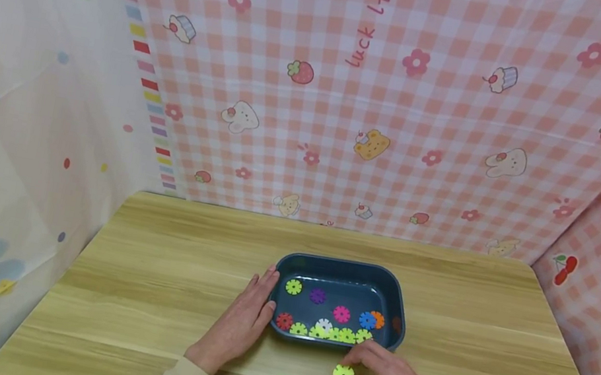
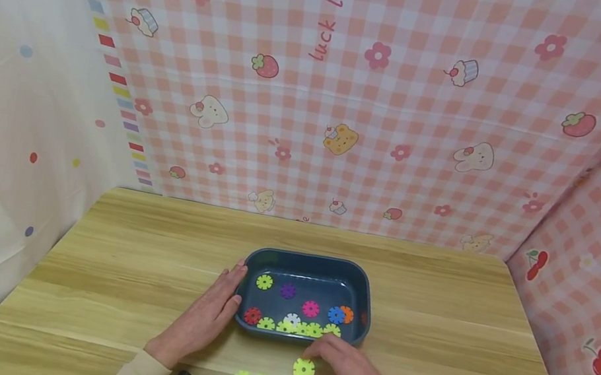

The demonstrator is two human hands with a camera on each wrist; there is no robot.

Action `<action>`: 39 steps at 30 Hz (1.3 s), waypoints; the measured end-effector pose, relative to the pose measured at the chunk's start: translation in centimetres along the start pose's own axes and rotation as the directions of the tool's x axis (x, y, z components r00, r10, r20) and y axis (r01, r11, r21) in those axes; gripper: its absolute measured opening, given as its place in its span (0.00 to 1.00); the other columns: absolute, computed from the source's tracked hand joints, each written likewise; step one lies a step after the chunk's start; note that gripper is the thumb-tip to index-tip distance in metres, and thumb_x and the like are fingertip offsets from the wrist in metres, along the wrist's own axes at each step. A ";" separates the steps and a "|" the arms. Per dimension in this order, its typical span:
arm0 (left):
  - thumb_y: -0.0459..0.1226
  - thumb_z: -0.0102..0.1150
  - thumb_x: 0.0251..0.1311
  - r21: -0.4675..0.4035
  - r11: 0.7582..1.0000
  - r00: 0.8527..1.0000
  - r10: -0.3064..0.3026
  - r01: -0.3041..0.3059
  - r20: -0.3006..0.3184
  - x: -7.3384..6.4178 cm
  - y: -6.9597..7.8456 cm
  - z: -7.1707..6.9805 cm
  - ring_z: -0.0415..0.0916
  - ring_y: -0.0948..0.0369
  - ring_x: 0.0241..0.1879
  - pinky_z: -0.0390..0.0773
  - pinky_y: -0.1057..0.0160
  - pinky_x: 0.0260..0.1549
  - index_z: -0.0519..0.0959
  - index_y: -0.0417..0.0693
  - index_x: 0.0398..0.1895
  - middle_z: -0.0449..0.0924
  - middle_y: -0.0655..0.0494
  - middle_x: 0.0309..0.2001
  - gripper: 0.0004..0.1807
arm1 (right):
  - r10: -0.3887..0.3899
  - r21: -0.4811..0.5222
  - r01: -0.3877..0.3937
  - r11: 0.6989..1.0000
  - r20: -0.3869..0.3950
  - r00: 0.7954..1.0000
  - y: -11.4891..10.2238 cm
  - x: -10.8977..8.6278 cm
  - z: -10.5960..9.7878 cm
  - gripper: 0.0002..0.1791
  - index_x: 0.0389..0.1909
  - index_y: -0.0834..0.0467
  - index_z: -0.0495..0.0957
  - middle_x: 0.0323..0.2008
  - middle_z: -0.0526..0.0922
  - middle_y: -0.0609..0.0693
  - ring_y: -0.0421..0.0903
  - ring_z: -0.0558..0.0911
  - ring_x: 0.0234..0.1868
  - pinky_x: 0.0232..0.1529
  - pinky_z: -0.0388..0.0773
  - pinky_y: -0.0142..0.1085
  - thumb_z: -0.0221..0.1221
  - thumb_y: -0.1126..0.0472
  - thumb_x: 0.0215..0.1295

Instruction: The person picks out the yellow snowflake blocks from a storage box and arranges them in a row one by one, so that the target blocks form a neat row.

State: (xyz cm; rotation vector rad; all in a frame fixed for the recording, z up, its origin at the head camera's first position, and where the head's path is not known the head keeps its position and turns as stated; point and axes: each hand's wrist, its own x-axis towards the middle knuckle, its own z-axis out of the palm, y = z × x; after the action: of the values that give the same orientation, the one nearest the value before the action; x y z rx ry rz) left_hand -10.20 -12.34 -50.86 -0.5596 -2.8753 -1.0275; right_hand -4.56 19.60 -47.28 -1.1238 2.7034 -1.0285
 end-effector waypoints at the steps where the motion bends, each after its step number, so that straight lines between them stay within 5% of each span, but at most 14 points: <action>1: 0.44 0.43 0.83 -0.001 1.000 1.000 0.000 0.000 -0.001 0.0 0.0 0.0 0.49 0.43 0.80 0.56 0.43 0.75 0.55 0.45 0.83 0.49 0.52 0.83 0.31 | 0.028 0.007 -0.028 1.000 0.018 0.999 0.0 -0.1 0.1 0.16 0.52 0.46 0.82 0.50 0.80 0.34 0.35 0.80 0.49 0.52 0.83 0.36 0.71 0.57 0.65; 6: 0.43 0.43 0.83 0.000 1.000 1.000 0.000 0.000 -0.002 0.0 0.0 0.1 0.49 0.42 0.80 0.56 0.42 0.75 0.54 0.45 0.83 0.48 0.52 0.83 0.31 | 0.141 0.065 -0.148 0.987 0.109 0.984 0.1 -0.4 0.6 0.14 0.52 0.43 0.81 0.49 0.79 0.31 0.34 0.78 0.49 0.54 0.82 0.35 0.68 0.51 0.69; 18: 0.42 0.44 0.82 -0.001 1.000 1.000 0.003 -0.003 0.001 0.1 0.0 0.0 0.49 0.42 0.80 0.56 0.42 0.75 0.55 0.44 0.83 0.49 0.51 0.83 0.31 | 0.140 0.067 -0.151 0.986 0.153 0.978 0.7 -0.7 1.6 0.12 0.50 0.42 0.81 0.47 0.76 0.30 0.32 0.75 0.45 0.48 0.81 0.32 0.66 0.47 0.70; 39: 0.42 0.44 0.82 0.005 1.000 1.000 0.011 -0.011 0.001 0.2 -0.1 0.1 0.50 0.41 0.79 0.56 0.42 0.75 0.55 0.43 0.82 0.49 0.49 0.83 0.31 | 0.231 0.033 -0.249 0.968 0.265 0.936 1.5 -0.4 2.0 0.12 0.49 0.41 0.85 0.45 0.74 0.31 0.33 0.71 0.42 0.40 0.74 0.30 0.69 0.47 0.67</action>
State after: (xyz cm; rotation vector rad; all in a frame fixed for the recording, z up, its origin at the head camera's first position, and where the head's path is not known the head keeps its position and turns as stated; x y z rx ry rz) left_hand -10.39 -12.29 -50.97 -0.5748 -2.8713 -1.0193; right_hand -4.68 19.50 -49.78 -0.8240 2.5007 -0.8597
